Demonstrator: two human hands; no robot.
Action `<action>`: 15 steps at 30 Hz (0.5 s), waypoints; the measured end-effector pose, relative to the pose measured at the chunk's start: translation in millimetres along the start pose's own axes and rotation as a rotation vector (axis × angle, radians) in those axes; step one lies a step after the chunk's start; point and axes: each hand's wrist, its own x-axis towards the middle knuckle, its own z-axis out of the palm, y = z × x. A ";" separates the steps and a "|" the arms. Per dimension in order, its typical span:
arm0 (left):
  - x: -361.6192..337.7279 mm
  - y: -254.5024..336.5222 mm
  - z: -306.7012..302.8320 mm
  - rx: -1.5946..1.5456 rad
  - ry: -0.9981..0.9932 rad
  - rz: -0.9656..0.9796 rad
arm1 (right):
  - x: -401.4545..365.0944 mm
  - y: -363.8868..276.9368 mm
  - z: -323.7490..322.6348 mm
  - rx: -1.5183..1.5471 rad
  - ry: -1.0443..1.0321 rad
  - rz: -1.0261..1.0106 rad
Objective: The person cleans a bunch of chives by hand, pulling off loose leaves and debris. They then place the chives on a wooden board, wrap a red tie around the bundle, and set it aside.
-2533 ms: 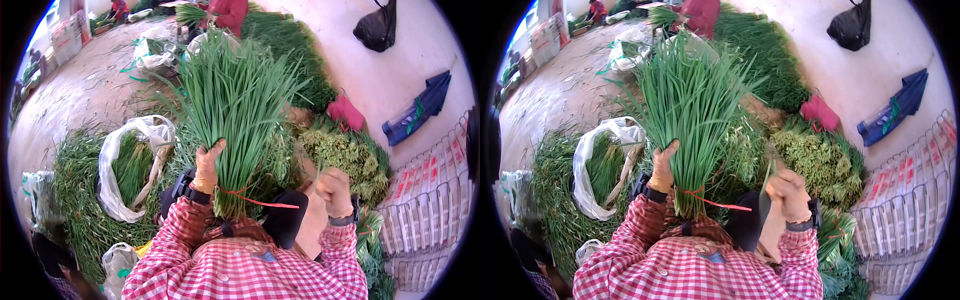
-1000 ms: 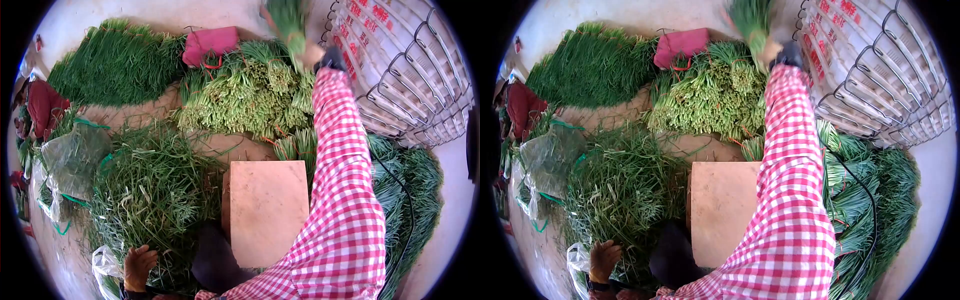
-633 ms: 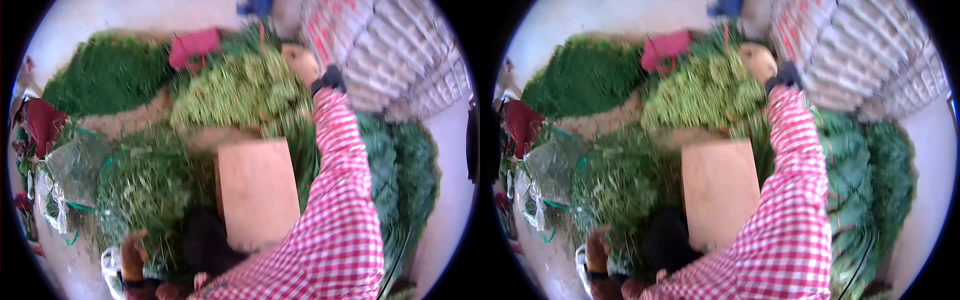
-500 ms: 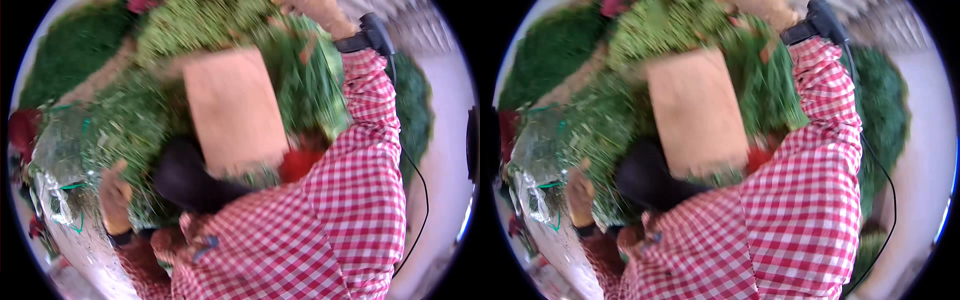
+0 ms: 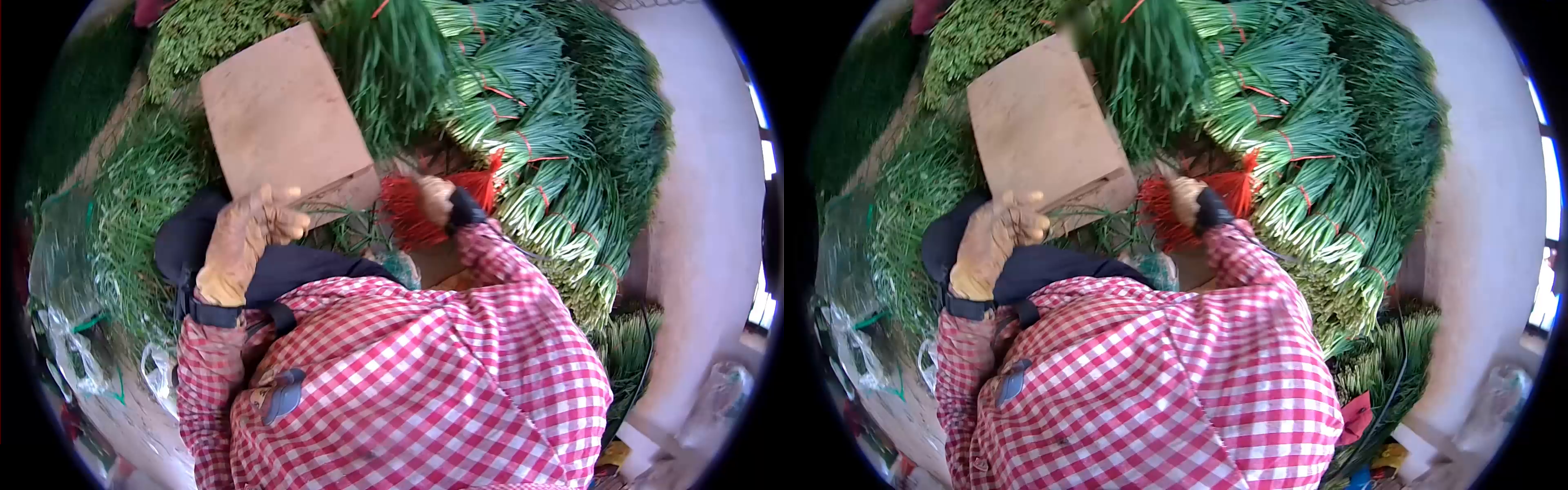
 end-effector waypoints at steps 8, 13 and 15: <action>10.9 0.6 -13.5 0.049 0.058 -0.024 | 65.9 -33.4 24.0 1.632 -0.733 1.110; 23.1 4.5 -10.3 -0.001 0.032 -0.062 | 40.9 -10.0 23.1 2.206 -0.598 1.515; 30.9 7.1 -8.9 -0.006 0.000 -0.040 | 39.9 0.3 14.1 2.307 -0.512 1.592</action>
